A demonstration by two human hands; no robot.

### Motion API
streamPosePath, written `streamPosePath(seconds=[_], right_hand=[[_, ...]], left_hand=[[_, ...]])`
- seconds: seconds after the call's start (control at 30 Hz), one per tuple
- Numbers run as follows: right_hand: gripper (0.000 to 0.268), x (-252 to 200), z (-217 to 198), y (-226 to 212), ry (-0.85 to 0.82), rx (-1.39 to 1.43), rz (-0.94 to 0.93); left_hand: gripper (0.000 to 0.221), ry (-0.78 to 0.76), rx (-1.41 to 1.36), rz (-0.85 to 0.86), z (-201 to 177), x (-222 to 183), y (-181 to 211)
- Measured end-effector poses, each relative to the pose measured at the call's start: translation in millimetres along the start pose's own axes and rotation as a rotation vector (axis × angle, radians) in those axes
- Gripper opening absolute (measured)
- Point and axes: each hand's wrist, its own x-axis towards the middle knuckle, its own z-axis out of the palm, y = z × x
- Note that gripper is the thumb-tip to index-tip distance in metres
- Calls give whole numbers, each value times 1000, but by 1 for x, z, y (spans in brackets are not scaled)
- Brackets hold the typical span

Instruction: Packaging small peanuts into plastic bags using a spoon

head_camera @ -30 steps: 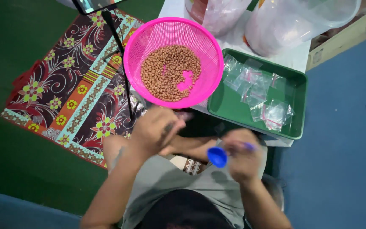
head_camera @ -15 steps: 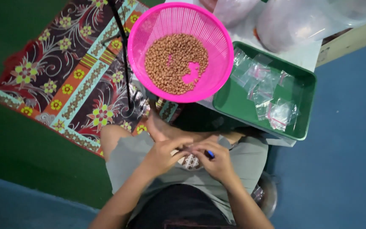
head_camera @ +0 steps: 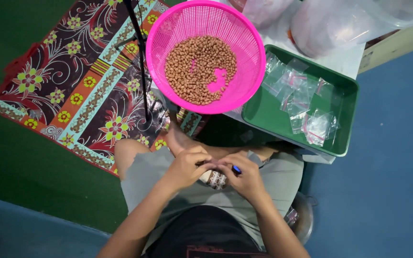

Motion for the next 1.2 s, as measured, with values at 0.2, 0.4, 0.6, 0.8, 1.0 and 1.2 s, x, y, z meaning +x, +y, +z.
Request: streamPosePath(seconds=[0.2, 0.4, 0.6, 0.8, 1.0, 1.2], right_hand=[[8, -2, 1, -2, -13, 0, 11], [2, 3, -8, 4, -53, 39, 46], [6, 9, -33, 5, -232, 138, 287], [12, 49, -98, -41, 569, 317, 488], [49, 55, -175, -88, 1116, -91, -462], [21, 211, -187, -50, 867, -108, -921]], left_hand=[[17, 6, -61, -21, -3, 2, 11], [14, 7, -76, -22, 4, 2, -2], [14, 33, -157, -32, 5, 9, 11], [34, -44, 130, -260, 32, 5, -63], [85, -210, 783, -50, 57, -37, -151], [71, -164, 825, -87, 64, -32, -161]])
